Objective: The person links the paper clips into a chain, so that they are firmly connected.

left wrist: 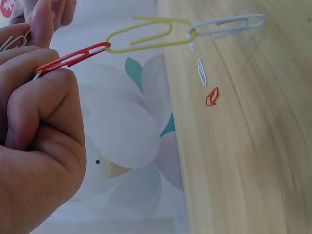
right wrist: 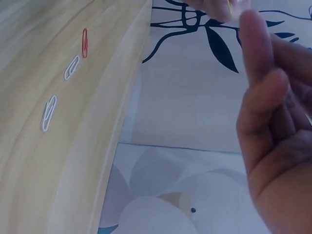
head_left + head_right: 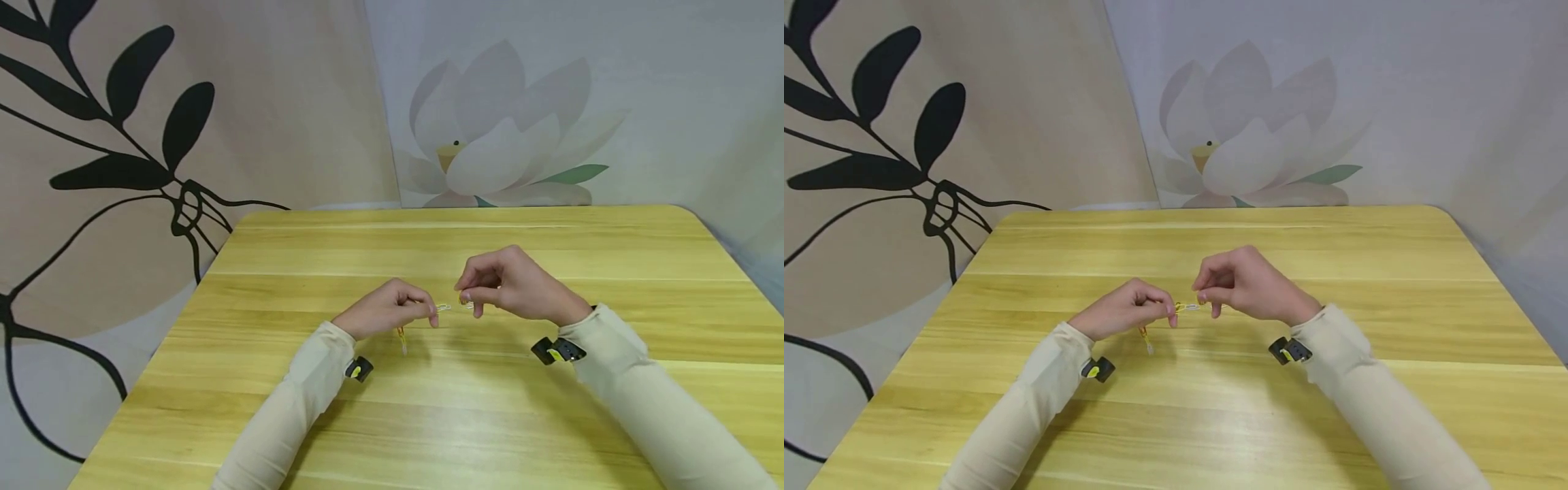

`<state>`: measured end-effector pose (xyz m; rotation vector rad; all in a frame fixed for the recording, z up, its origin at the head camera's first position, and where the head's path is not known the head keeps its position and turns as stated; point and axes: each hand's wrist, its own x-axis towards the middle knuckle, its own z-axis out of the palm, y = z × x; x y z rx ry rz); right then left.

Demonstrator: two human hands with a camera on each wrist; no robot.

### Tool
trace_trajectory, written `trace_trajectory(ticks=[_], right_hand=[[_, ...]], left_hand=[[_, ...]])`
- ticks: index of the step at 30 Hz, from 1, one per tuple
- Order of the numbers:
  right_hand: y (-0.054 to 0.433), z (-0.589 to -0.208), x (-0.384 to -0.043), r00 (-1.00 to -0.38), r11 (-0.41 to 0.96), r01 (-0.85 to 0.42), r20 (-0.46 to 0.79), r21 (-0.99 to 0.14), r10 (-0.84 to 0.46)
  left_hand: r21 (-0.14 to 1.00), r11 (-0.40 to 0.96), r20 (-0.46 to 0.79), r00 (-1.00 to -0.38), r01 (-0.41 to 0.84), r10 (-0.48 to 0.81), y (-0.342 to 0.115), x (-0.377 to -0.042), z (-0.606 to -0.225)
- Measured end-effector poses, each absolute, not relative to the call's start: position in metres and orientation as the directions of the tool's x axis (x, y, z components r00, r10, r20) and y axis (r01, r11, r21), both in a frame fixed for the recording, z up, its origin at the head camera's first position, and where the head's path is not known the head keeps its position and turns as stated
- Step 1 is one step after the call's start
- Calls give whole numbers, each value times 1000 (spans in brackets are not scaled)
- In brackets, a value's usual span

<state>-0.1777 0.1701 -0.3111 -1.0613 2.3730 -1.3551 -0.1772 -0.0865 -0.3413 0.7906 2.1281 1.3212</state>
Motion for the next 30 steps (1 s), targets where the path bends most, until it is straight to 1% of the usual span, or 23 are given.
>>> trace_trajectory(ticks=[3, 7, 14, 21, 26, 30], right_hand=[[166, -311, -175, -697, 286, -539, 229, -792, -680], [161, -312, -172, -678, 258, -573, 272, -778, -684], [156, -315, -170, -679, 281, -607, 301, -744, -670], [156, -319, -168, -673, 303, -654, 350, -693, -652], [155, -319, -167, -672, 326, -685, 391, -651, -629], [157, -318, -165, -678, 337, -687, 400, -644, -617]], left_hand=[[913, 348, -109, -695, 214, 711, -86, -177, -341], [916, 330, -93, -678, 229, 729, -85, -178, -341], [919, 322, -90, -672, 228, 735, -82, -178, -340], [948, 270, -93, -665, 169, 741, -79, -177, -339], [949, 252, -67, -665, 187, 744, -77, -176, -337], [951, 244, -59, -662, 191, 747, -75, -177, -336]])
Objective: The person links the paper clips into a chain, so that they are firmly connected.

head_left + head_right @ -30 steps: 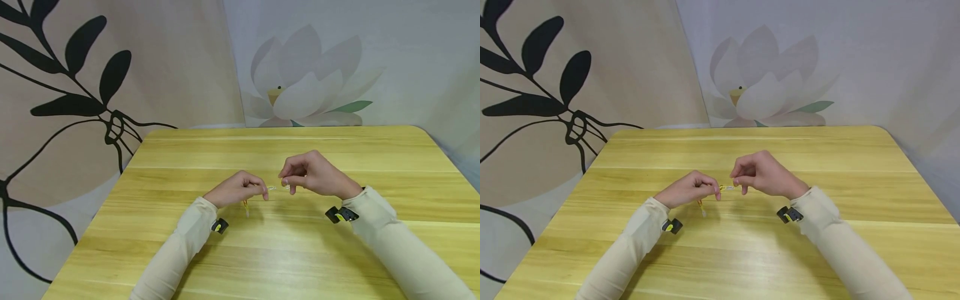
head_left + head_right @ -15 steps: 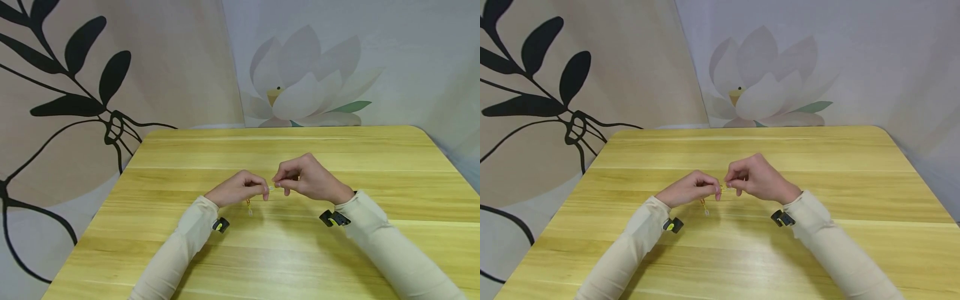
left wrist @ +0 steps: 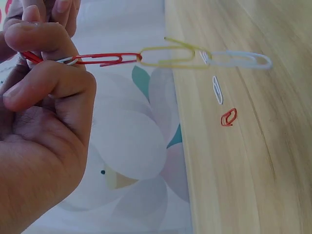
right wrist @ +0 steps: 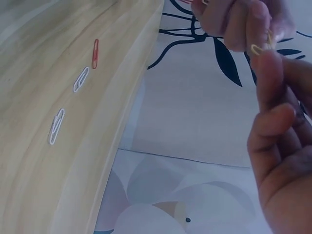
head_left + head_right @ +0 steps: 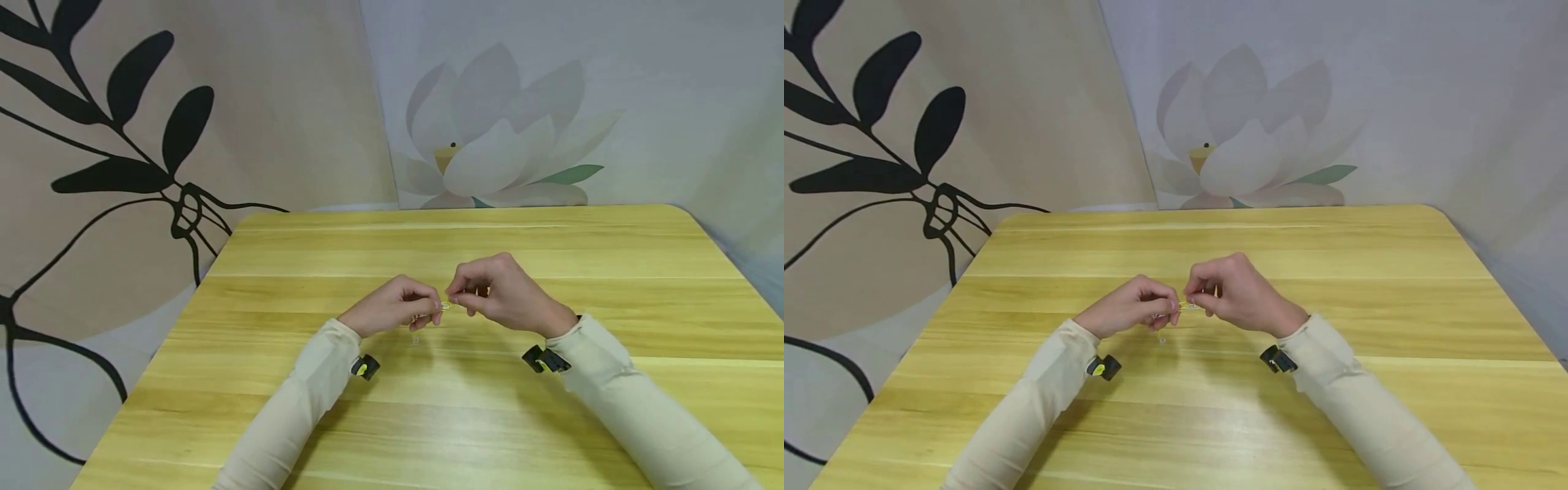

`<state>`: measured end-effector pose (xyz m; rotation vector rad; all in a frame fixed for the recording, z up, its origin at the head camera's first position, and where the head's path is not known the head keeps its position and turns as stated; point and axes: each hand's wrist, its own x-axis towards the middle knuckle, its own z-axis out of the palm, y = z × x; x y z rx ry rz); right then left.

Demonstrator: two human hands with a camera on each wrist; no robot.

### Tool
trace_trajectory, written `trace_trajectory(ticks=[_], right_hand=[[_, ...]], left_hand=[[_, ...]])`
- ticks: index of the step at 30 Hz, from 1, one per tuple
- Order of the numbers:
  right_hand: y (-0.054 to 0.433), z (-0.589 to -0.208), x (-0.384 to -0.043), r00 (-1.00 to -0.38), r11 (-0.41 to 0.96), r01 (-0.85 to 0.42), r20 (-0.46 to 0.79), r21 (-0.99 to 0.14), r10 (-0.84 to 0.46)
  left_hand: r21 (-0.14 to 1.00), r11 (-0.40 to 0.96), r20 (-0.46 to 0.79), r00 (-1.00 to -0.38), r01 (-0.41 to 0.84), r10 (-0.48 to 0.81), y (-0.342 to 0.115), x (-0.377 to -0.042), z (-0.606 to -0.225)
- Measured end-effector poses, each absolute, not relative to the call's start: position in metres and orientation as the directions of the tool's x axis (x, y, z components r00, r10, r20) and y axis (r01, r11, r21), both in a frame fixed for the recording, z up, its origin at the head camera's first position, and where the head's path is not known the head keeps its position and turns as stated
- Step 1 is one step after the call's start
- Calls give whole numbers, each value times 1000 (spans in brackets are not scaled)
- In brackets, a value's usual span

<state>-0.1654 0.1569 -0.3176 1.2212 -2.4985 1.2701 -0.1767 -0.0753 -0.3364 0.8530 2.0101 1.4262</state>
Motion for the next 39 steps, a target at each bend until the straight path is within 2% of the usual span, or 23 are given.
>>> trace_trajectory(ticks=[12, 23, 33, 39], right_hand=[[156, -315, -165, -636, 319, -743, 470, -589, -612], [153, -325, -163, -548, 341, -834, 578, -434, -605], [154, -321, -161, -597, 356, -794, 522, -492, -609], [153, -322, -163, -620, 315, -771, 539, -554, -570]], left_hand=[[956, 239, -64, -677, 168, 733, -76, -178, -336], [986, 158, -79, -693, 51, 716, -77, -177, -338], [993, 82, -3, -684, 84, 729, -78, -178, -338], [992, 61, 30, -693, 107, 720, -78, -179, -334]])
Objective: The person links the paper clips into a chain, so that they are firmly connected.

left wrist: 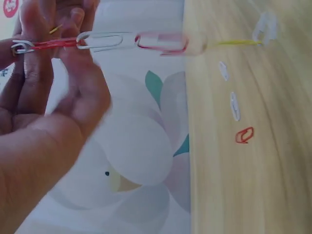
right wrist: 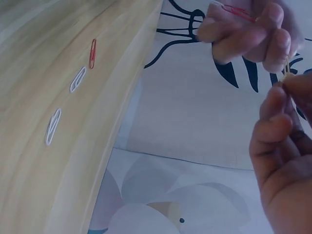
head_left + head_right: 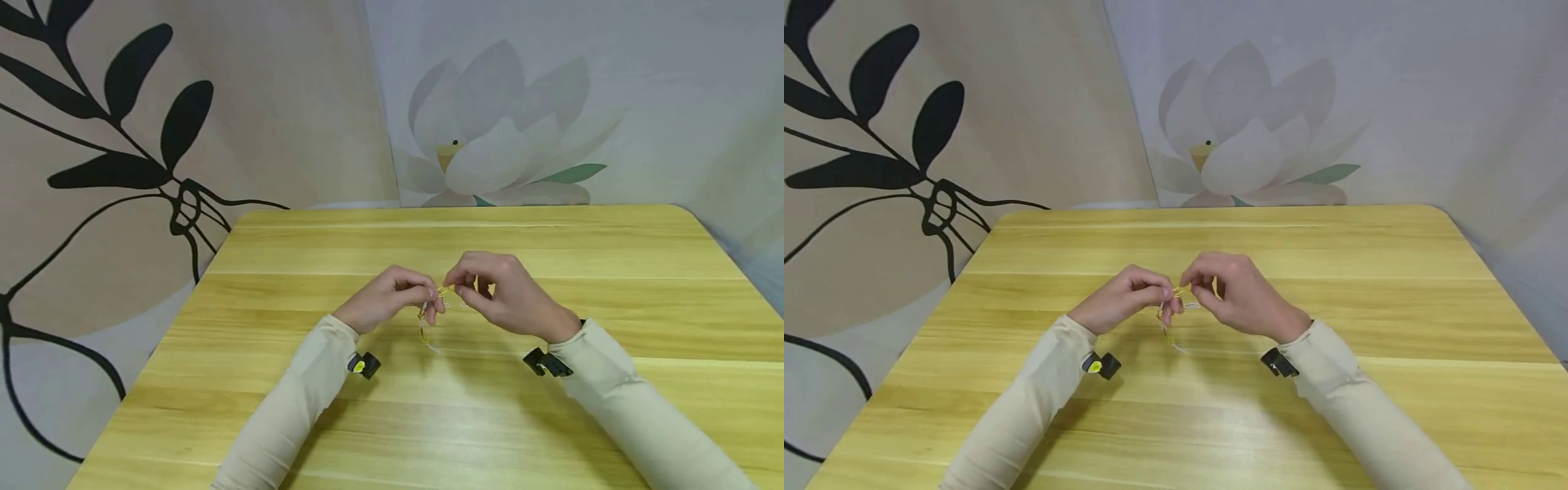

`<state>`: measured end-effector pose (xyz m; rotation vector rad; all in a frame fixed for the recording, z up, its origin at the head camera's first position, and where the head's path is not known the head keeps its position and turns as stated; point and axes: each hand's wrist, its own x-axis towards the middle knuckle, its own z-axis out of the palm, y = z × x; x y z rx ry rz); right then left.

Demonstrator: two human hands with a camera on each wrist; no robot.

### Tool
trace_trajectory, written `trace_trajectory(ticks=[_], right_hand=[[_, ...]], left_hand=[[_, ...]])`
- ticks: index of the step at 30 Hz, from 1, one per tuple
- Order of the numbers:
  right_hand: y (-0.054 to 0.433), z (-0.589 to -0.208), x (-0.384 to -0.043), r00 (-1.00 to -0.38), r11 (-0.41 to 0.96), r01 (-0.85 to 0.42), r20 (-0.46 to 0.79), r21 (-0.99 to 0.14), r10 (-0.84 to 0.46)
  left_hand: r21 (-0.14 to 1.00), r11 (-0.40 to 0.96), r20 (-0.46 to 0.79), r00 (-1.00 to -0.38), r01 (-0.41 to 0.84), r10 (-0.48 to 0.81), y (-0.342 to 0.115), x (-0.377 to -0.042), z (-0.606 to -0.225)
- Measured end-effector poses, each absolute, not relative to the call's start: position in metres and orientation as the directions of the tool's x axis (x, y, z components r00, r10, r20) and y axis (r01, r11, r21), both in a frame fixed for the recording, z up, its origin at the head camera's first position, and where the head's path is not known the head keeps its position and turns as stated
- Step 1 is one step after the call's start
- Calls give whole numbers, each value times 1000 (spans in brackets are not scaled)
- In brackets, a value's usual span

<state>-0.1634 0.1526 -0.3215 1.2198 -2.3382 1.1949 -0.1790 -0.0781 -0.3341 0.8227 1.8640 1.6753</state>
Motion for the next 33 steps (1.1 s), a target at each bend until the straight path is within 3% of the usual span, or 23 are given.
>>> trace_trajectory(ticks=[9, 16, 21, 26, 33], right_hand=[[154, -317, -162, -724, 324, -663, 469, -675, -506], [154, -317, -164, -754, 266, -601, 423, -754, -503], [157, -319, -169, -786, 304, -564, 388, -768, -481], [160, -325, -181, -806, 466, -537, 263, -703, -531], [158, -341, -199, -742, 684, -569, -73, -457, -666]], left_hand=[[986, 144, -38, -714, 89, 700, -80, -179, -321], [945, 242, -11, -718, 220, 696, -76, -178, -320], [939, 250, 1, -726, 239, 688, -77, -177, -322], [938, 250, 3, -729, 239, 684, -78, -177, -323], [947, 234, -2, -728, 218, 685, -79, -176, -323]])
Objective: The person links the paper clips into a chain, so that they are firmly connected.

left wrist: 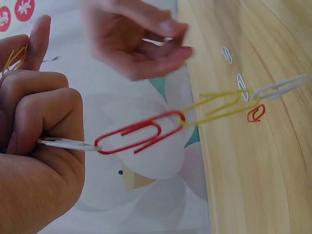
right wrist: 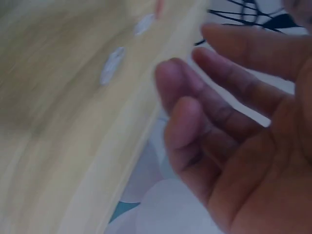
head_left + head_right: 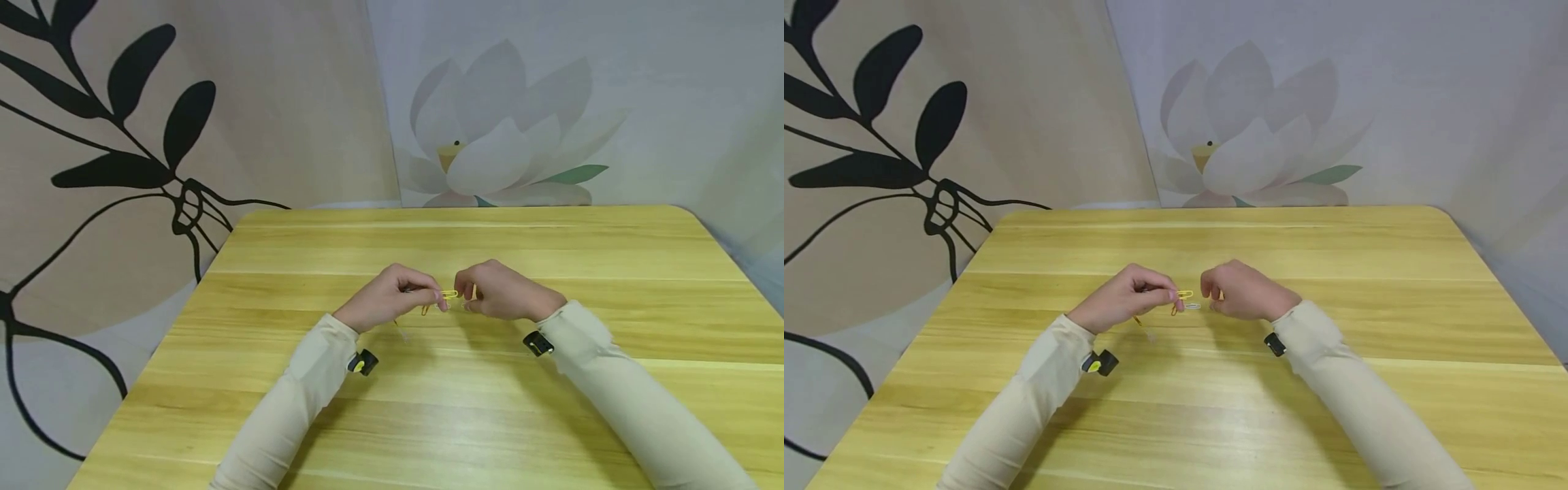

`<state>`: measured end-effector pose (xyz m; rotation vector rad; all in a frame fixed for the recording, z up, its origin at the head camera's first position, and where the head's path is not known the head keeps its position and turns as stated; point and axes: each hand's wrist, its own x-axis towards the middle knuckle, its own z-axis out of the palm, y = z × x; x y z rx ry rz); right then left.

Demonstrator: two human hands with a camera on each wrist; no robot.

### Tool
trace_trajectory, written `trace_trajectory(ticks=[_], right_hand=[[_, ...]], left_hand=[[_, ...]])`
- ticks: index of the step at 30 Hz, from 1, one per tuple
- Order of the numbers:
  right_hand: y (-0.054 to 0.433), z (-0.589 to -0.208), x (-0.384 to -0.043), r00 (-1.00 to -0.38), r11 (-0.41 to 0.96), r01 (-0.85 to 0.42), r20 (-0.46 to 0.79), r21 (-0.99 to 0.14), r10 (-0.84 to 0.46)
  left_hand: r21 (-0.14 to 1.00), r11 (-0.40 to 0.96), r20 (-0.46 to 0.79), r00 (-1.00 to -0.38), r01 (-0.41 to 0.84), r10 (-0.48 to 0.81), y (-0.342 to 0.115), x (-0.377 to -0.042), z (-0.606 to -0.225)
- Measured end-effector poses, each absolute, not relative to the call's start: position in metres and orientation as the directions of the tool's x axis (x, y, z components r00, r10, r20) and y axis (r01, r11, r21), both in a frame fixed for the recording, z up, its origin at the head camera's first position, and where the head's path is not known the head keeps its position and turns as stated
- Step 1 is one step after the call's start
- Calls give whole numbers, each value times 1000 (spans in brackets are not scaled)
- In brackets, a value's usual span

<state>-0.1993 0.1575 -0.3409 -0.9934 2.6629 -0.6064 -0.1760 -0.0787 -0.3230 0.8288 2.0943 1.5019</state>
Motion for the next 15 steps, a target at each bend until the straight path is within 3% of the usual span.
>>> trace_trajectory(ticks=[5, 15], right_hand=[[153, -352, -207, -751, 754, -534, -196, -383, -631], [149, -365, -214, -766, 771, -554, -170, -313, -619]], left_hand=[[945, 244, -11, -725, 217, 688, -78, -176, -324], [930, 286, -41, -705, 233, 708, -78, -175, -325]])
